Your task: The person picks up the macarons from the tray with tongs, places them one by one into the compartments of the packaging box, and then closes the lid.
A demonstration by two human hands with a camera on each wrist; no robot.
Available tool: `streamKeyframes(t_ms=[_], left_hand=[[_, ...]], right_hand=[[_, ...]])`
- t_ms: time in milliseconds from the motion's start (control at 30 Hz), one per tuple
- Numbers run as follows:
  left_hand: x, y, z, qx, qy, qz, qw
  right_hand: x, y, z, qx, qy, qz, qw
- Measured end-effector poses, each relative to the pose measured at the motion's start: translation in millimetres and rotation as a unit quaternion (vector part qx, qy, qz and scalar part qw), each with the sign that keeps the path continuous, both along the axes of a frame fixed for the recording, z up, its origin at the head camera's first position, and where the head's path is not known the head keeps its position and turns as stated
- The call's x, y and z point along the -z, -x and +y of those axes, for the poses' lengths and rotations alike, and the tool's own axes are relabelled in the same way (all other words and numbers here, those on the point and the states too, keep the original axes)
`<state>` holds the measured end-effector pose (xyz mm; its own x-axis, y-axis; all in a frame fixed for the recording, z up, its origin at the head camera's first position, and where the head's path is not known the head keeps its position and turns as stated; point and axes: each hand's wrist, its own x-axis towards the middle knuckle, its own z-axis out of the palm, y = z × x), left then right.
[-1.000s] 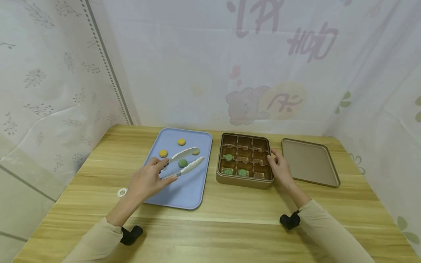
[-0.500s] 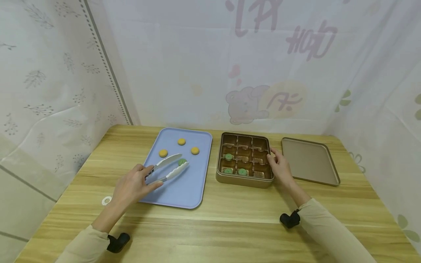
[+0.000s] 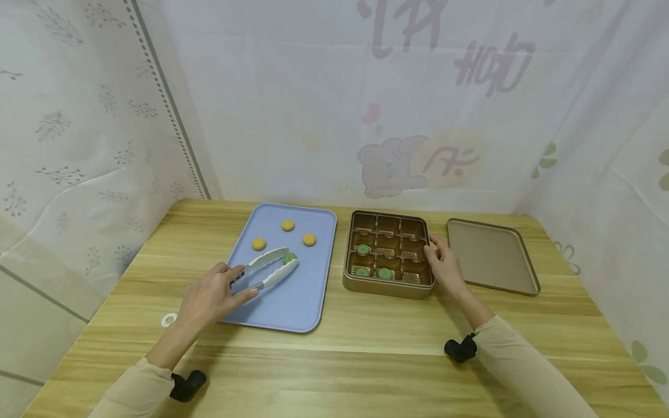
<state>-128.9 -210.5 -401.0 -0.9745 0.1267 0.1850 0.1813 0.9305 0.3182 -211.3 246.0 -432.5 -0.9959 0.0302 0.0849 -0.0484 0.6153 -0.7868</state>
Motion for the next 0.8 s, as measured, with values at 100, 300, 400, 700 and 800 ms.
streamKeyframes(t_ms=[100, 300, 400, 700, 800], left_hand=[[0.1, 0.2, 0.1, 0.001, 0.000, -0.004, 1.0000], [0.7, 0.8, 0.2, 0.006, 0.001, -0.007, 1.0000], [1.0, 0.8, 0.1, 0.008, 0.001, -0.004, 1.0000], [0.8, 0.2, -0.1, 0.006, -0.007, 0.000, 1.0000], [-0.9, 0.8, 1.0, 0.005, -0.012, 0.006, 0.9999]], right_hand=[[0.5, 0.3, 0.2, -0.002, -0.002, 0.000, 1.0000], [1.4, 0.3, 0.0, -0.003, 0.002, -0.004, 1.0000], [1.9, 0.5, 0.0, -0.003, 0.004, -0.003, 1.0000], [1.2, 0.6, -0.7, 0.003, 0.004, 0.004, 1.0000], [1.0, 0.3, -0.9, 0.002, 0.006, -0.001, 1.0000]])
